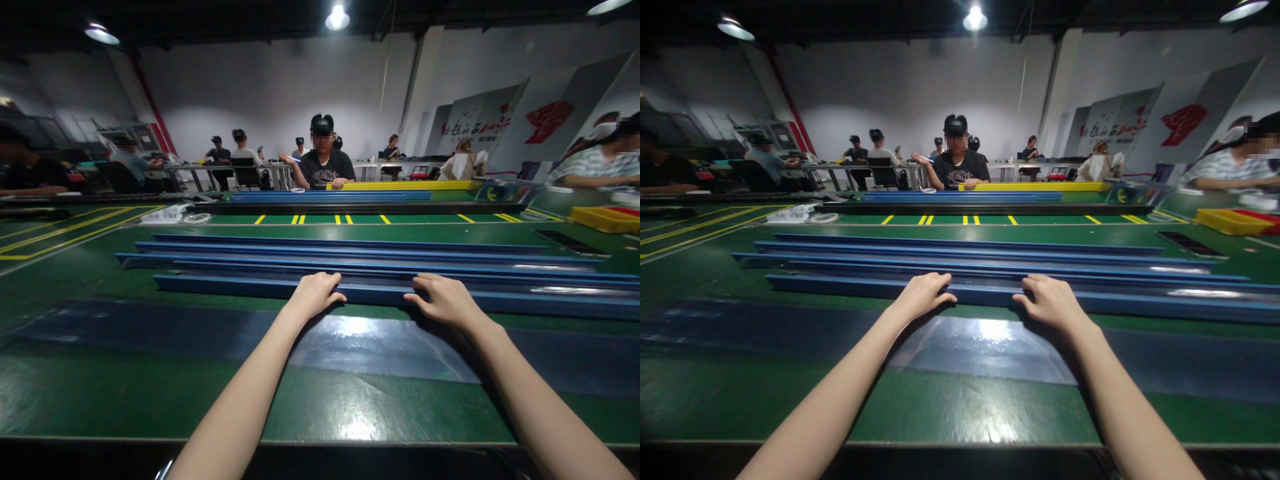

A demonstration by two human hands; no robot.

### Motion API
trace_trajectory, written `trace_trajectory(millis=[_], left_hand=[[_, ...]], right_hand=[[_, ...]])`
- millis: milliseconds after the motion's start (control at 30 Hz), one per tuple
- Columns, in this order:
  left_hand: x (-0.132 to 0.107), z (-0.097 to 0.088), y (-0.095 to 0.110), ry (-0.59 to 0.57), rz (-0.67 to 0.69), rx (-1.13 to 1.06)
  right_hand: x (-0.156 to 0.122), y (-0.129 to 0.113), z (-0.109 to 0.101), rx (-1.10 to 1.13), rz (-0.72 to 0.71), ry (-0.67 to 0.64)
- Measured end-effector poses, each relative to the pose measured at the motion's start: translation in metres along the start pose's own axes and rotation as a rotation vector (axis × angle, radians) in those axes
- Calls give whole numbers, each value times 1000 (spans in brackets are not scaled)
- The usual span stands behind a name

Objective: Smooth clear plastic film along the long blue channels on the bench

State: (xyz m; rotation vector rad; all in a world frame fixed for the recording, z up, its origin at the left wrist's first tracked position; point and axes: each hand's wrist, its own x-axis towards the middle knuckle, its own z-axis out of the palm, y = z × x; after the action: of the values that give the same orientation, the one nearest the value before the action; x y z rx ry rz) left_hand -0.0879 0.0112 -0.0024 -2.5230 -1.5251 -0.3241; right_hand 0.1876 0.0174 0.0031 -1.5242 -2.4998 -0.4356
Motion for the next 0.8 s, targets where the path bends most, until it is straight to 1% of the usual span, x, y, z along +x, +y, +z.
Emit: trace_trajectory(millis=[200, 333, 433, 600, 800], left_hand=[[-1, 0, 1, 69, 36, 23], [-1, 0, 2, 94, 42, 31], [-2, -1, 2, 88, 30, 25], [-1, -5, 4, 54, 13, 11], [-2, -7, 5, 35, 10, 17]], right_hand=[[0, -1, 0, 20, -24, 13], [1, -6, 1, 4, -32, -4], [3, -12, 1, 19, -51, -1], [5, -18, 2, 83, -92, 74], [6, -19, 5, 107, -81, 88]])
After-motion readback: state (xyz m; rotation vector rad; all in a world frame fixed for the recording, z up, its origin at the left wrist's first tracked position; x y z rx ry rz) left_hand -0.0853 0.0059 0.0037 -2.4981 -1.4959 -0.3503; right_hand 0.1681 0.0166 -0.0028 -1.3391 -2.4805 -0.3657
